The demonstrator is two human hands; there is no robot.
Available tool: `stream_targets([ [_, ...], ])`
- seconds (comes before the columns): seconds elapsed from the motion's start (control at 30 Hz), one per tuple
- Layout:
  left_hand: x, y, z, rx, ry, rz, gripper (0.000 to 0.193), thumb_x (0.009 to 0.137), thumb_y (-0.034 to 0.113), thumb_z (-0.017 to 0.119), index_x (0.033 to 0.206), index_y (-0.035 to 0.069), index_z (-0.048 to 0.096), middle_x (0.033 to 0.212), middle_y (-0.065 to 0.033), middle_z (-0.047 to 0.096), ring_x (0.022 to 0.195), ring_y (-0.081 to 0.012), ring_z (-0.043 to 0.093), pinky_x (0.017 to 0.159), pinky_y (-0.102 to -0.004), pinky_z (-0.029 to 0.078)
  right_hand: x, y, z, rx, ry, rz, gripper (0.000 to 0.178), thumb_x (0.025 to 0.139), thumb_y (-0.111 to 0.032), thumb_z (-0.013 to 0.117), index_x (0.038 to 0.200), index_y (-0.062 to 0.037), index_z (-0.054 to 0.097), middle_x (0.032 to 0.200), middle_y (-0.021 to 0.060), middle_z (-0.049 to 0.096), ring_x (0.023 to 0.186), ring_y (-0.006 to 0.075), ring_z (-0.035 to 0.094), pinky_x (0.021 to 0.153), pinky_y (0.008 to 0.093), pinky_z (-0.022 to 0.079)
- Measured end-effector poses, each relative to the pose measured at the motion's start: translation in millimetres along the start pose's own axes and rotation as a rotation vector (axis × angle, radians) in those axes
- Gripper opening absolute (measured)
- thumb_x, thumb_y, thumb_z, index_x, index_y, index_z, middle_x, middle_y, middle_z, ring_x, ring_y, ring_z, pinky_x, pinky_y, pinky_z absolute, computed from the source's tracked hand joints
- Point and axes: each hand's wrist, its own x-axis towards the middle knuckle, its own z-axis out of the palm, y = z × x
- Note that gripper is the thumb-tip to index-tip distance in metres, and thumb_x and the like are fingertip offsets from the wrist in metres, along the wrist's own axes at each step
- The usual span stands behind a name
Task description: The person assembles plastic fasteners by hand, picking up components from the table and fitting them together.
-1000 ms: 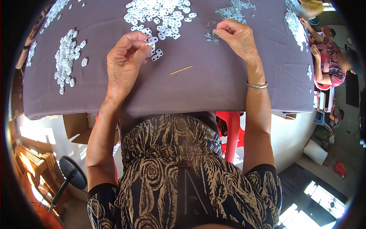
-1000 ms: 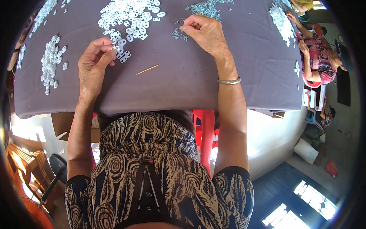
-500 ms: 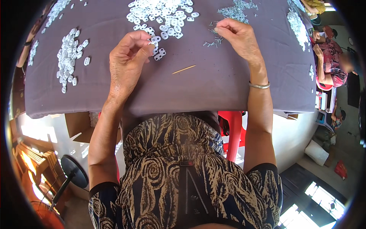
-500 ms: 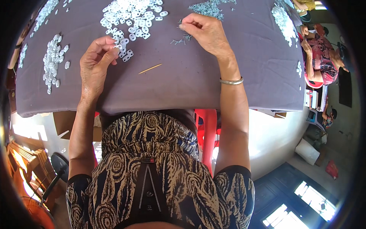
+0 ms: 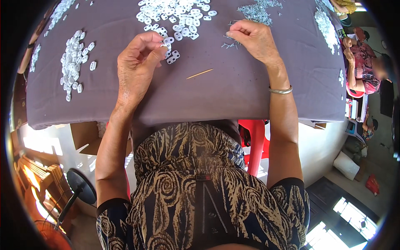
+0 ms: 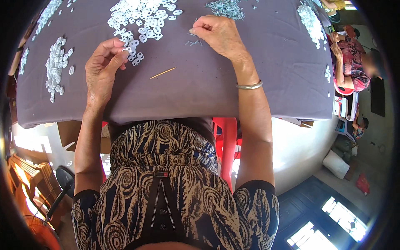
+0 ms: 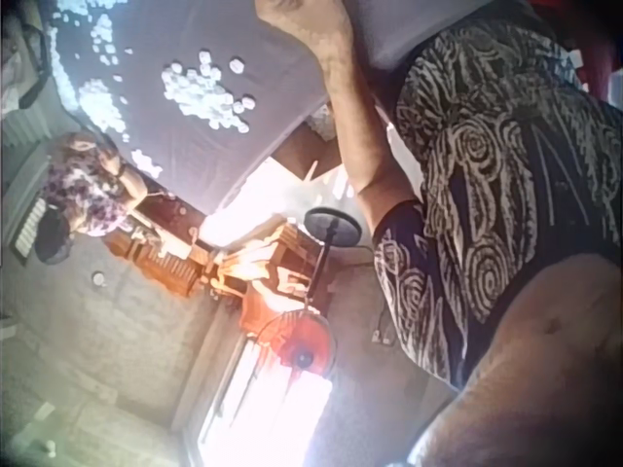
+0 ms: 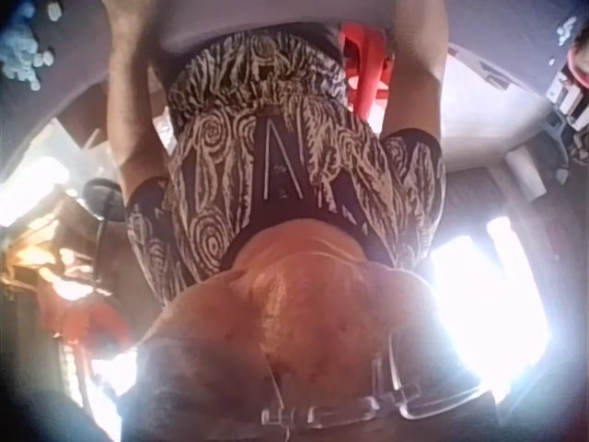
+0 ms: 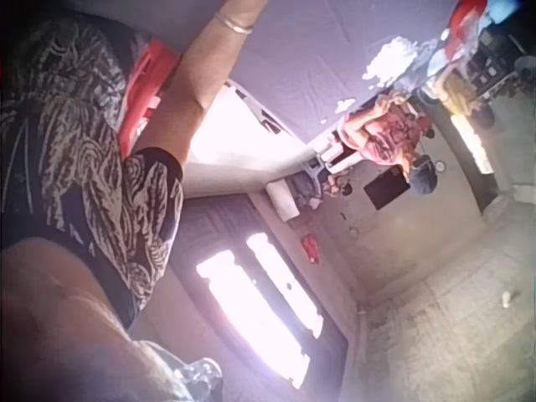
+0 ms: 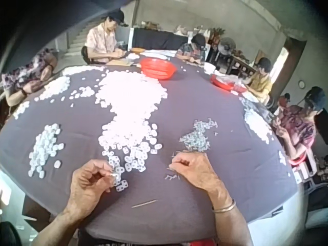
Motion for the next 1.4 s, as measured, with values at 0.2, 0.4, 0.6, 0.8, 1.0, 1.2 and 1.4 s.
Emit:
stream_targets([
  [0.2,0,0,-2,0.001,0.007,-0.005,0.016,0.085,0.002,0.064,0.099,0.007,0.063,0.081,0.003,0.062,0.07,-0.0036,0.055,0.059,-0.0198,0.045,0,9,-9,-0.021,0.145,0.02,0.01,0.079,-0.011,0.073,0.082,-0.0033,0.067,0.064,-0.0045,0.057,0.059,0.001,0.047,0.053,0.0193,0.041],
  [0.4,1,-2,-1,-0.009,-0.01,-0.005,0.016,0.084,0.001,0.064,0.099,0.007,0.063,0.084,0.003,0.062,0.072,-0.0034,0.055,0.06,-0.0199,0.045,1,7,-4,-0.05,0.038,-0.082,0.011,0.079,-0.012,0.073,0.081,-0.0042,0.066,0.063,-0.0035,0.057,0.058,0.0024,0.048,0.054,0.0196,0.042],
  [0.6,1,-2,-2,-0.01,-0.014,0.004,0.016,0.084,0.001,0.064,0.099,0.007,0.063,0.084,0.0034,0.062,0.072,-0.0035,0.055,0.059,-0.02,0.045,0,5,-3,-0.04,0.023,0.008,0.012,0.08,-0.015,0.073,0.08,-0.0053,0.066,0.063,-0.0041,0.058,0.057,0.003,0.048,0.054,0.0206,0.042],
  [0.8,1,-2,-4,-0.015,-0.008,0.001,0.016,0.084,0.002,0.064,0.1,0.006,0.063,0.084,0.0029,0.063,0.071,-0.004,0.056,0.059,-0.0198,0.045,-2,11,-13,-0.028,0.117,0.05,0.009,0.08,-0.013,0.071,0.08,-0.0046,0.066,0.063,-0.005,0.057,0.058,0.0018,0.048,0.054,0.0192,0.042],
  [1.0,2,-3,-3,-0.004,-0.002,0.017,0.016,0.085,0.002,0.064,0.1,0.006,0.063,0.08,0.003,0.062,0.07,-0.0041,0.056,0.059,-0.0197,0.045,-6,9,-21,-0.03,-0.084,0.034,0.009,0.079,-0.011,0.071,0.08,-0.0047,0.066,0.061,-0.0062,0.053,0.058,0.0019,0.045,0.052,0.0195,0.038],
  [1.2,1,-1,-1,-0.004,-0.014,0.024,0.015,0.085,0.002,0.064,0.1,0.006,0.063,0.079,0.0033,0.062,0.07,-0.0037,0.056,0.059,-0.0197,0.045,-4,1,-16,-0.106,-0.059,0.135,0.015,0.078,-0.015,0.072,0.076,-0.0023,0.064,0.06,-0.0039,0.052,0.056,0.0044,0.044,0.051,0.0225,0.038],
  [1.4,1,0,-2,0.002,-0.007,0.012,0.015,0.085,0.002,0.064,0.099,0.007,0.063,0.08,0.0034,0.062,0.071,-0.0035,0.056,0.059,-0.0196,0.045,-6,-4,-15,-0.149,-0.222,0.023,0.017,0.08,-0.016,0.072,0.076,-0.0013,0.065,0.06,-0.003,0.054,0.056,0.0041,0.045,0.051,0.0228,0.039],
])
